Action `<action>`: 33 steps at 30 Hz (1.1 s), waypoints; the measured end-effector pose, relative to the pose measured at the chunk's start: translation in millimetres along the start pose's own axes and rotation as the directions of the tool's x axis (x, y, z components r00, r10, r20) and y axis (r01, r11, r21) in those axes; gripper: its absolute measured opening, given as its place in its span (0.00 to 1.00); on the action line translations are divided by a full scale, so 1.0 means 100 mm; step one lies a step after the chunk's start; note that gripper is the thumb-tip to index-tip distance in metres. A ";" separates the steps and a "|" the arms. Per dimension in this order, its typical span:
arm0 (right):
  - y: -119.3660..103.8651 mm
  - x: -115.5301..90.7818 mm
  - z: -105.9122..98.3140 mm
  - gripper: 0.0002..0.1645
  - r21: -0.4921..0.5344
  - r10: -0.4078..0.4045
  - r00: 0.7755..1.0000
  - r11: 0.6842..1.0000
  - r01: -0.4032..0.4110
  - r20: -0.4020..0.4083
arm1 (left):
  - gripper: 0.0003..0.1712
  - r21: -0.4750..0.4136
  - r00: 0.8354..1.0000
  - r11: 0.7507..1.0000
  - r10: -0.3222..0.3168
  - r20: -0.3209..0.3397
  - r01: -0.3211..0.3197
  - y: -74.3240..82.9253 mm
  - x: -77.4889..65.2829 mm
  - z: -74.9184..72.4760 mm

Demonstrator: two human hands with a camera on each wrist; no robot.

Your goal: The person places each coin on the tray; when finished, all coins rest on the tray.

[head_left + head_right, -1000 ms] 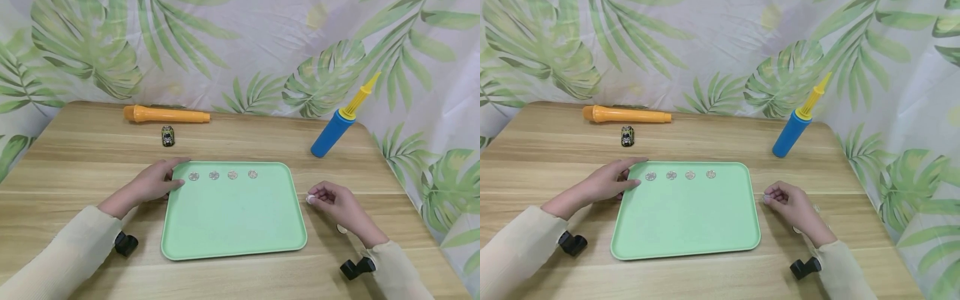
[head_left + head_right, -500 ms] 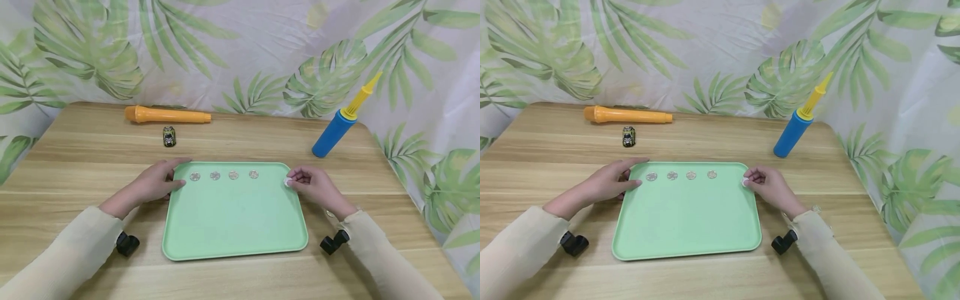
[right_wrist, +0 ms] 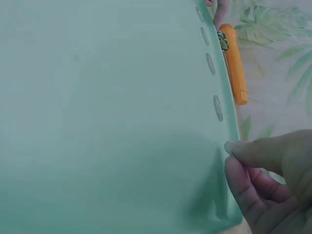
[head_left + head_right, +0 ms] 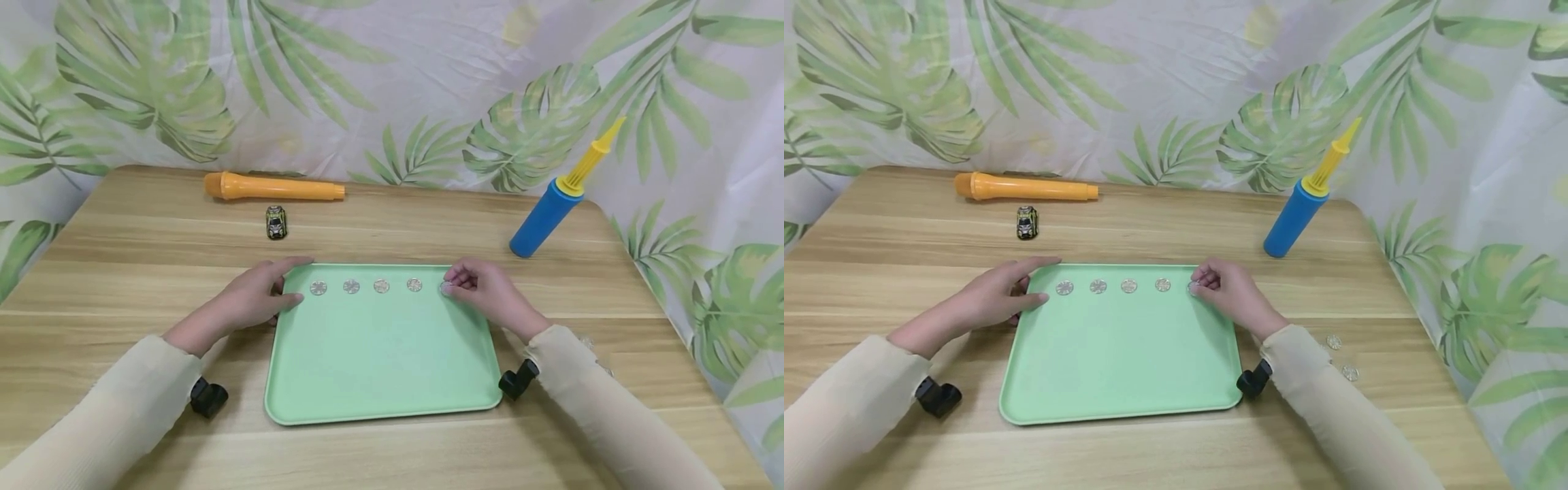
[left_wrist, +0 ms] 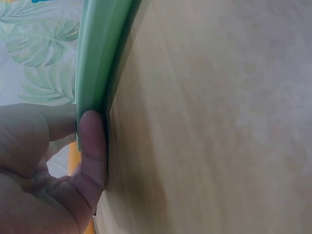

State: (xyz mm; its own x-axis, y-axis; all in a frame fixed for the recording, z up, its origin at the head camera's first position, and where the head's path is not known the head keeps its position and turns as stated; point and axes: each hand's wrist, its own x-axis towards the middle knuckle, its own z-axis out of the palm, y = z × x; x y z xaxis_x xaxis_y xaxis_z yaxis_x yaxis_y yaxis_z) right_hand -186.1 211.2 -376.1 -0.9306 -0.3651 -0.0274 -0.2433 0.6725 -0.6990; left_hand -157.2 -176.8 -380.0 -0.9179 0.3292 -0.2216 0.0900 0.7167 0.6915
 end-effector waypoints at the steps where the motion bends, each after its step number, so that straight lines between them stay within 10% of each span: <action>1: -0.01 0.01 0.02 0.07 -0.008 0.005 1.000 1.000 -0.005 0.001 | 0.40 -0.002 1.000 1.000 0.000 0.000 0.000 0.00 0.00 0.00; 33: -0.08 0.09 -0.03 0.11 -0.096 0.092 0.994 0.992 -0.086 0.062 | 0.40 0.005 1.000 1.000 0.026 -0.005 -0.026 -0.03 0.01 0.01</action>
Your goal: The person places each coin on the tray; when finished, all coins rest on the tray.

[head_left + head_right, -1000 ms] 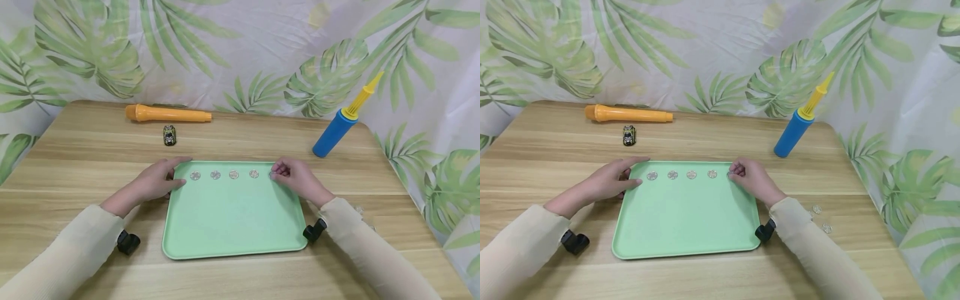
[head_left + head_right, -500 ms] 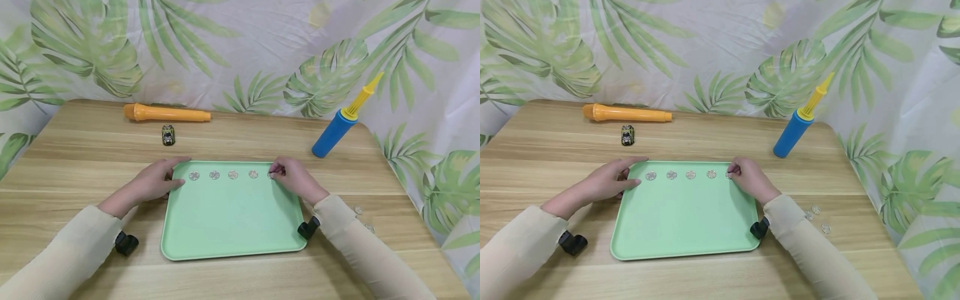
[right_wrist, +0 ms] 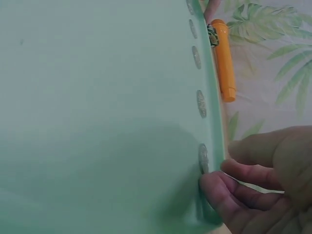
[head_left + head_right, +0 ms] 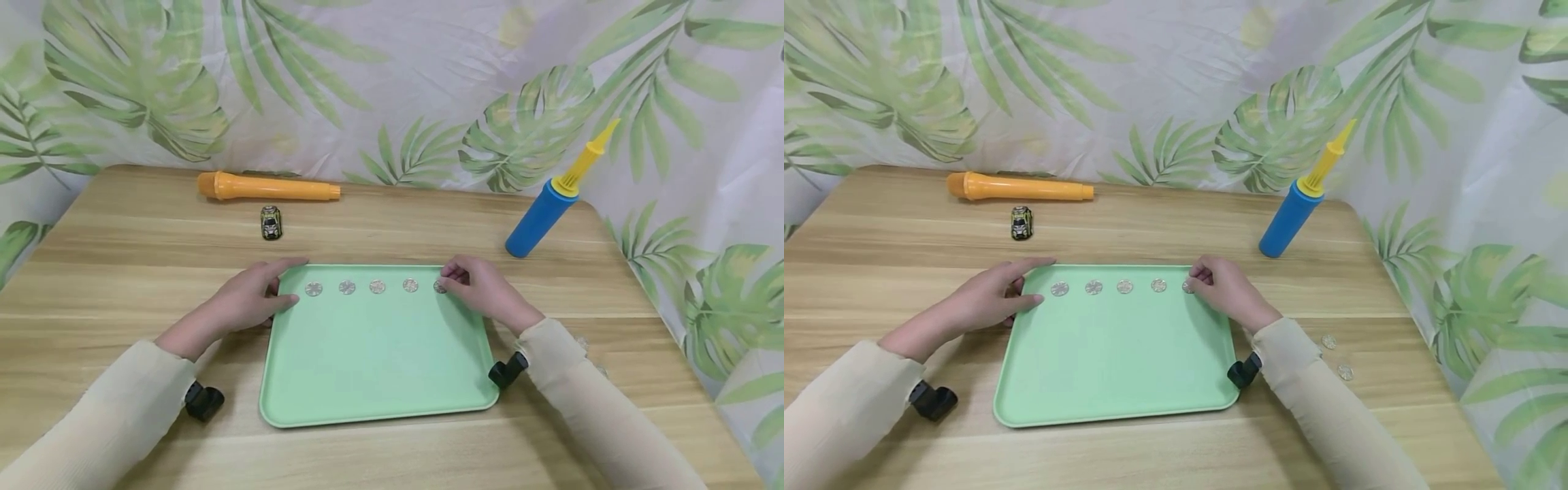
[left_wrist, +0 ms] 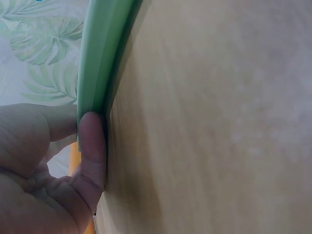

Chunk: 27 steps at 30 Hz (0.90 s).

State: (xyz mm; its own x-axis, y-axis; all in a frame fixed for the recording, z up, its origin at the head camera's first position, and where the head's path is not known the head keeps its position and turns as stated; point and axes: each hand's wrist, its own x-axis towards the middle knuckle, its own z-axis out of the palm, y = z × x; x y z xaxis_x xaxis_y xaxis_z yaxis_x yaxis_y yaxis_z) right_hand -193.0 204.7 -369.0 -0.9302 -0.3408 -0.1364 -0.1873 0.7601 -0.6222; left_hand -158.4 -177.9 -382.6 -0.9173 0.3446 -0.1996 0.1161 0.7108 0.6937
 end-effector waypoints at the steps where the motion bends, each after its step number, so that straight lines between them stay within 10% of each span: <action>1: 0.01 -0.02 -0.01 0.11 0.002 -0.002 1.000 1.000 0.002 0.001 | 0.40 -0.001 1.000 1.000 0.002 -0.001 -0.002 0.00 0.00 0.00; 13: 0.28 -0.54 -0.33 0.14 -0.018 -0.044 0.995 0.999 0.042 -0.092 | 0.39 0.008 1.000 1.000 0.010 0.002 -0.010 0.06 0.03 0.01; 27: 0.59 -1.09 -0.52 0.14 -0.126 0.059 0.991 0.991 -0.044 0.117 | 0.39 0.009 1.000 1.000 -0.001 -0.002 0.001 0.03 -0.02 0.00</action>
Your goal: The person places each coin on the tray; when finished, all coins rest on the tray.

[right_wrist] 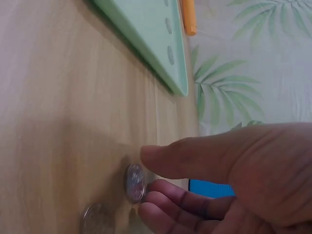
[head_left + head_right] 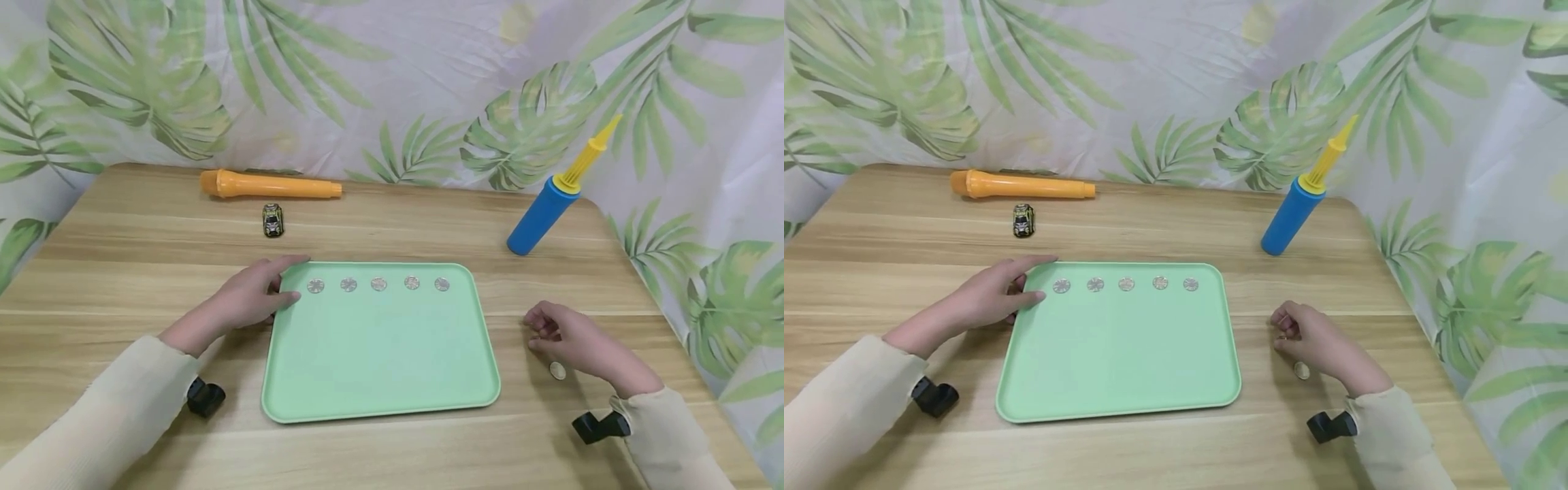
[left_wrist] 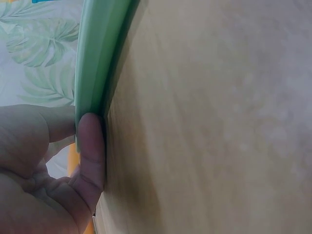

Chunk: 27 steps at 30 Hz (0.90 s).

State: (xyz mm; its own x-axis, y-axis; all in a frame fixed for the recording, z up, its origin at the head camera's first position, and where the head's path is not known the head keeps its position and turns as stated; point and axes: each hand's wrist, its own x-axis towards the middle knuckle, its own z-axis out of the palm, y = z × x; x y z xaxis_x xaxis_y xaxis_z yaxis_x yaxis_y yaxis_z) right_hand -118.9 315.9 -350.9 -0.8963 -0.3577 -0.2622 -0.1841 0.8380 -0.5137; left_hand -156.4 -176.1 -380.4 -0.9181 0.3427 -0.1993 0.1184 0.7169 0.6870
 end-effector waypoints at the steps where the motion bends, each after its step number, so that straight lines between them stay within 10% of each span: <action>1: 0.02 -0.01 0.00 0.15 0.005 0.002 1.000 1.000 -0.002 0.011 | 0.39 -0.002 1.000 1.000 0.001 0.001 -0.001 0.00 0.00 0.00; 27: 0.13 -0.05 0.08 0.17 0.030 0.029 0.999 0.999 -0.029 -0.016 | 0.39 -0.011 1.000 1.000 0.002 0.002 -0.002 0.01 -0.02 -0.01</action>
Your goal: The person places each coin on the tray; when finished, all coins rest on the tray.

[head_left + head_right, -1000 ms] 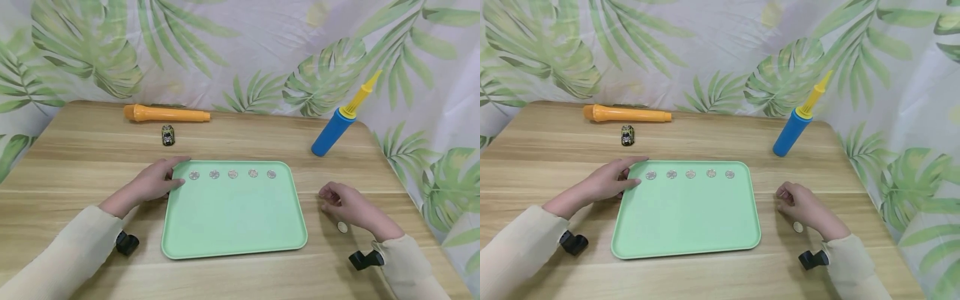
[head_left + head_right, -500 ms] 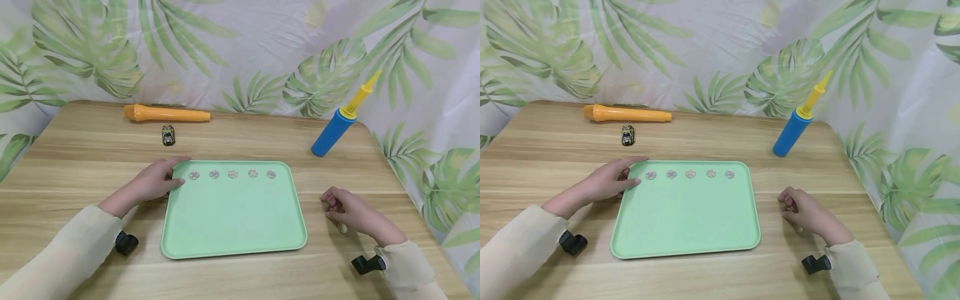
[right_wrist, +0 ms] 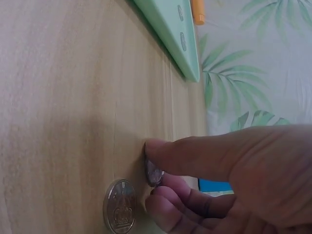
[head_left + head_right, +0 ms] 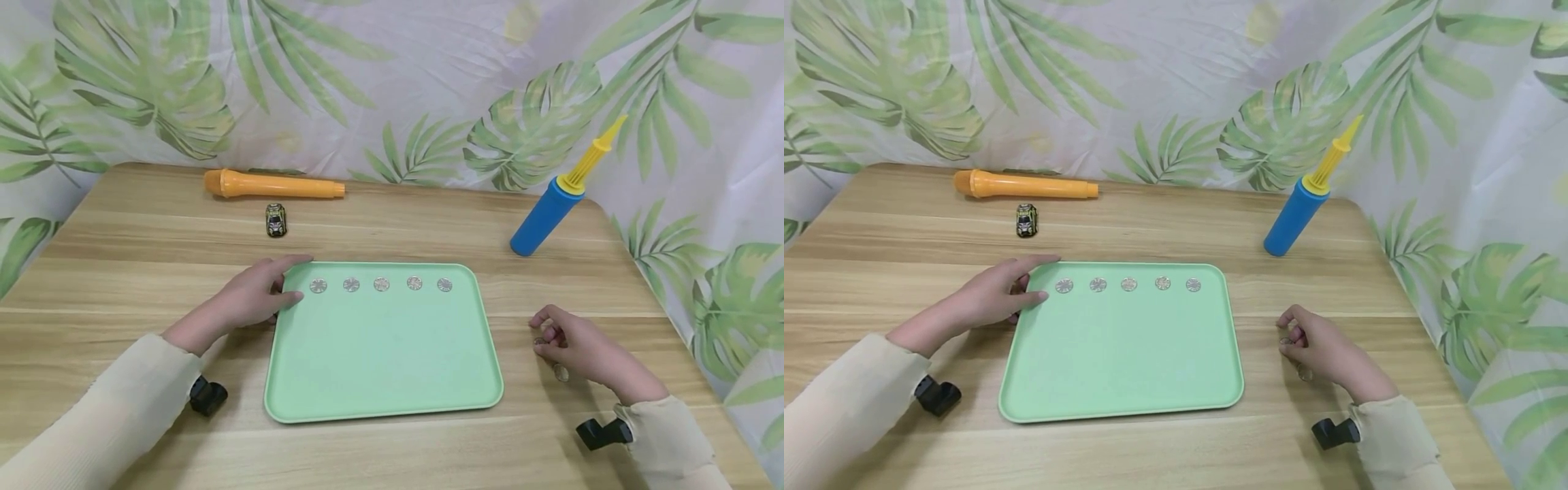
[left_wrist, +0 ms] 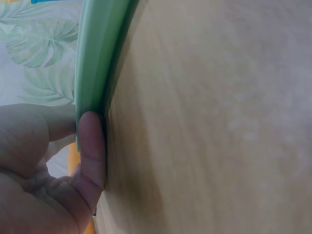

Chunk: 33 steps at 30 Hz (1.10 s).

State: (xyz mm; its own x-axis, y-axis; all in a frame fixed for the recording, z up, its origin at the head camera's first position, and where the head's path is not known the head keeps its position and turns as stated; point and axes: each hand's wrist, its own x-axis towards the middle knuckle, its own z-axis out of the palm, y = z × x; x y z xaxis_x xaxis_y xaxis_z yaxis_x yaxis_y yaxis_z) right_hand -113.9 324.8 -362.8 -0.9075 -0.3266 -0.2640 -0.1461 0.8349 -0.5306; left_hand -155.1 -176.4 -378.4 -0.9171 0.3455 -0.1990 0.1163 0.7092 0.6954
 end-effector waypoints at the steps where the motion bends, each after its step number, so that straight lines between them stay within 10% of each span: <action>1: 0.00 0.00 0.00 0.17 0.000 0.000 1.000 1.000 0.000 0.000 | 0.39 0.002 1.000 1.000 -0.001 -0.001 0.001 0.00 0.00 0.00; 22: -0.11 0.20 0.00 0.05 -0.023 -0.147 0.976 0.989 0.145 -0.162 | 0.39 0.002 1.000 1.000 -0.014 0.004 0.014 0.03 -0.01 -0.02; 33: -0.62 0.62 0.17 0.10 0.185 -0.174 0.978 0.964 0.193 -0.116 | 0.39 0.004 1.000 1.000 -0.026 0.001 0.026 0.01 -0.02 -0.02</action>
State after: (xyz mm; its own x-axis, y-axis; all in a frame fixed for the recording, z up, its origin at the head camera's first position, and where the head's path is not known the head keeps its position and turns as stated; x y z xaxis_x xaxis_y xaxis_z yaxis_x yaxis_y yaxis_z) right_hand -154.2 244.8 -360.1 -0.9077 -0.4133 -0.0729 -0.2431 0.6594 -0.7114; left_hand -154.1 -177.4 -376.4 -0.9193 0.3275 -0.2181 0.0938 0.7207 0.6869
